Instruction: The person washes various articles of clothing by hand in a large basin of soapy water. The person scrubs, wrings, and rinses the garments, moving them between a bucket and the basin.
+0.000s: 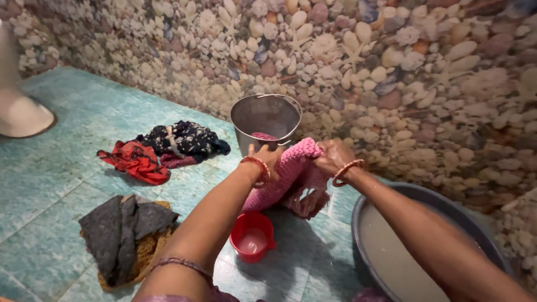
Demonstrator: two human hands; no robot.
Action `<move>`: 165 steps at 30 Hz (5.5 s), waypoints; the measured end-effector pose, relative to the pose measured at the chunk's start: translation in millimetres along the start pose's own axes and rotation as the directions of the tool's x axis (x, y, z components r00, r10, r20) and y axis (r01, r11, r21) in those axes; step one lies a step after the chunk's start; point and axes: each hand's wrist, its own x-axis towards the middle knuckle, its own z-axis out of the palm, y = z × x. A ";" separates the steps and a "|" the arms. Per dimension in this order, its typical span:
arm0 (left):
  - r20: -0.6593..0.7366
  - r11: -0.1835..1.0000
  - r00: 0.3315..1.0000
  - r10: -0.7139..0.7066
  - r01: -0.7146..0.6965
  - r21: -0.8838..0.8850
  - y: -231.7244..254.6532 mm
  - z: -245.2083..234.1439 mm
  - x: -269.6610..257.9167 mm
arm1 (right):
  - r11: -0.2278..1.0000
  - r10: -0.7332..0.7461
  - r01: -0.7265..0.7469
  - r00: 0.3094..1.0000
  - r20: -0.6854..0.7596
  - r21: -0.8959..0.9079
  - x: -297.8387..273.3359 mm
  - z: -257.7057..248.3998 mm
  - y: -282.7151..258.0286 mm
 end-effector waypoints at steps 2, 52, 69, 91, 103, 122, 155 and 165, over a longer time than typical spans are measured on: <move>0.095 0.994 0.995 -0.020 0.030 -0.109 6.4 -10.5 -5.6 | 0.998 -0.053 0.055 0.994 -0.100 0.009 0.1 2.1 15.8; 0.240 0.954 0.926 -0.292 0.262 0.149 -85.4 37.3 -46.6 | 0.994 0.107 -0.079 0.853 0.510 -0.075 -63.2 170.5 94.1; 0.488 0.993 0.873 -0.023 -0.039 0.115 -46.7 122.1 -22.7 | 0.616 -0.484 0.784 0.451 0.750 -0.074 -119.6 286.6 -17.4; 0.530 0.993 0.847 -0.041 0.094 -0.074 -45.0 244.8 8.0 | 0.933 0.055 -0.306 0.644 0.763 0.191 3.1 143.9 52.3; 0.682 0.990 0.731 -0.022 -0.081 0.119 62.8 287.4 24.7 | 0.909 0.260 -0.406 0.731 0.631 0.095 0.3 98.4 102.7; 0.651 0.961 0.743 0.156 -0.266 0.073 136.0 343.1 -6.2 | 0.578 0.671 -0.074 0.611 0.421 -0.813 -211.0 97.3 284.7; 0.626 0.982 0.773 -0.105 -0.018 0.187 71.6 198.6 -17.5 | 0.899 -0.428 0.399 0.889 -0.166 -0.182 -153.2 4.9 155.9; 0.374 0.952 0.908 -0.191 0.078 0.296 68.9 203.5 -4.0 | 0.872 -0.480 0.485 0.828 0.291 0.058 -98.0 72.0 52.9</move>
